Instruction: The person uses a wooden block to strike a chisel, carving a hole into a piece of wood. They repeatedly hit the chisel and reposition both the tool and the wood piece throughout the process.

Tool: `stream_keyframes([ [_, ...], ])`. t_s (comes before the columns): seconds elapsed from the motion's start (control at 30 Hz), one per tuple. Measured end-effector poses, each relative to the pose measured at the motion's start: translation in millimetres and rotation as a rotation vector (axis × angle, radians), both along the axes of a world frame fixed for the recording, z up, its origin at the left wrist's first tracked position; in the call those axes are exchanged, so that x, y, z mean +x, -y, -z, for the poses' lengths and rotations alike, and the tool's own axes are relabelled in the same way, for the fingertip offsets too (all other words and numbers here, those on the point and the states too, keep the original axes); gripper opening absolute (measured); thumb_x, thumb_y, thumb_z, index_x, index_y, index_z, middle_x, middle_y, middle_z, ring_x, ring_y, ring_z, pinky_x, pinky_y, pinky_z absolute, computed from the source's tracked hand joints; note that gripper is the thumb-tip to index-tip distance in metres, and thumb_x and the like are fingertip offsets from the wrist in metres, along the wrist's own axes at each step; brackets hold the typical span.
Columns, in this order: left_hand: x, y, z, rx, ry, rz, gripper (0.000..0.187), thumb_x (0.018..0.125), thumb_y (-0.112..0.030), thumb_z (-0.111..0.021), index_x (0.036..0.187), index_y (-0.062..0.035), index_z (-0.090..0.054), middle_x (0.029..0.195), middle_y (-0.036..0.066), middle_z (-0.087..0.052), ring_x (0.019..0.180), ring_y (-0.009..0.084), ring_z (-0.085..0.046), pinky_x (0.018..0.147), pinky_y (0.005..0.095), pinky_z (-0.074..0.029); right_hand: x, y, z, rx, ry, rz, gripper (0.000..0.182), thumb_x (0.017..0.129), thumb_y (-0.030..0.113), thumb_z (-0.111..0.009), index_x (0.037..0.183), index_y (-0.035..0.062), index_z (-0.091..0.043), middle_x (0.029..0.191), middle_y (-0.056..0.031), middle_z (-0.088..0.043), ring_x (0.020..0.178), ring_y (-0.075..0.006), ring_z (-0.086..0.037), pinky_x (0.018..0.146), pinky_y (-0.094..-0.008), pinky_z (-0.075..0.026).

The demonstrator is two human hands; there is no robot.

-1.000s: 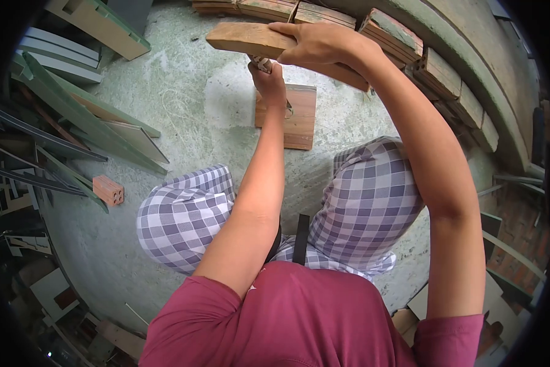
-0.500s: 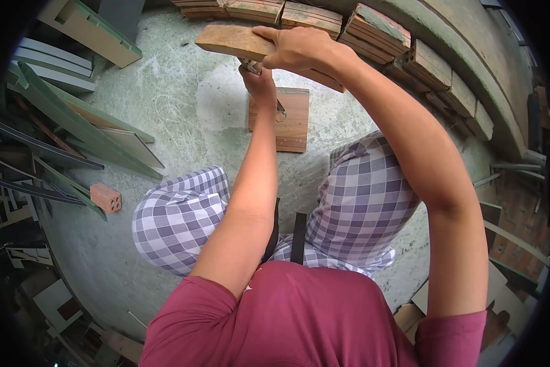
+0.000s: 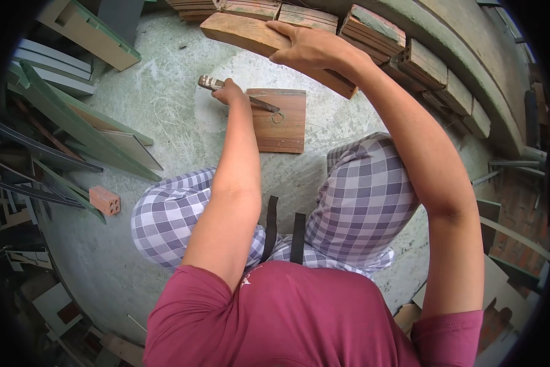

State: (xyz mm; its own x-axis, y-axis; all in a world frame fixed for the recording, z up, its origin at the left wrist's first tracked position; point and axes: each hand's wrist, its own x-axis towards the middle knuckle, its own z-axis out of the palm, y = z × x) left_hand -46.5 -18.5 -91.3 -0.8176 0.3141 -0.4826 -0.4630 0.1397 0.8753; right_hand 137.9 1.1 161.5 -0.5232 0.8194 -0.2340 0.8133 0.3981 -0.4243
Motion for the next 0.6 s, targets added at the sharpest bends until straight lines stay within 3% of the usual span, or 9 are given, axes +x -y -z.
stream_keyframes([
  [0.23, 23, 17, -34, 0.011, -0.120, -0.030, 0.042, 0.077, -0.003, -0.052, 0.114, 0.0052, -0.035, 0.112, 0.024, -0.048, 0.101, 0.0361, -0.055, 0.089, 0.0431, -0.045, -4, -6, 0, 0.041, -0.045, 0.013, 0.075, 0.072, 0.047, -0.057, 0.140, 0.0211, -0.037, 0.092, -0.0229, -0.065, 0.084, -0.0315, -0.065, 0.078, -0.0388, -0.051],
  [0.6, 38, 26, -55, 0.042, -0.244, -0.048, 0.041, 0.080, -0.005, -0.052, 0.114, 0.0061, -0.033, 0.111, 0.025, -0.047, 0.101, 0.0371, -0.054, 0.088, 0.0431, -0.045, -8, -6, -1, 0.027, -0.050, -0.017, 0.077, 0.069, 0.047, -0.058, 0.139, 0.0232, -0.038, 0.093, -0.0226, -0.066, 0.085, -0.0314, -0.066, 0.077, -0.0403, -0.053],
])
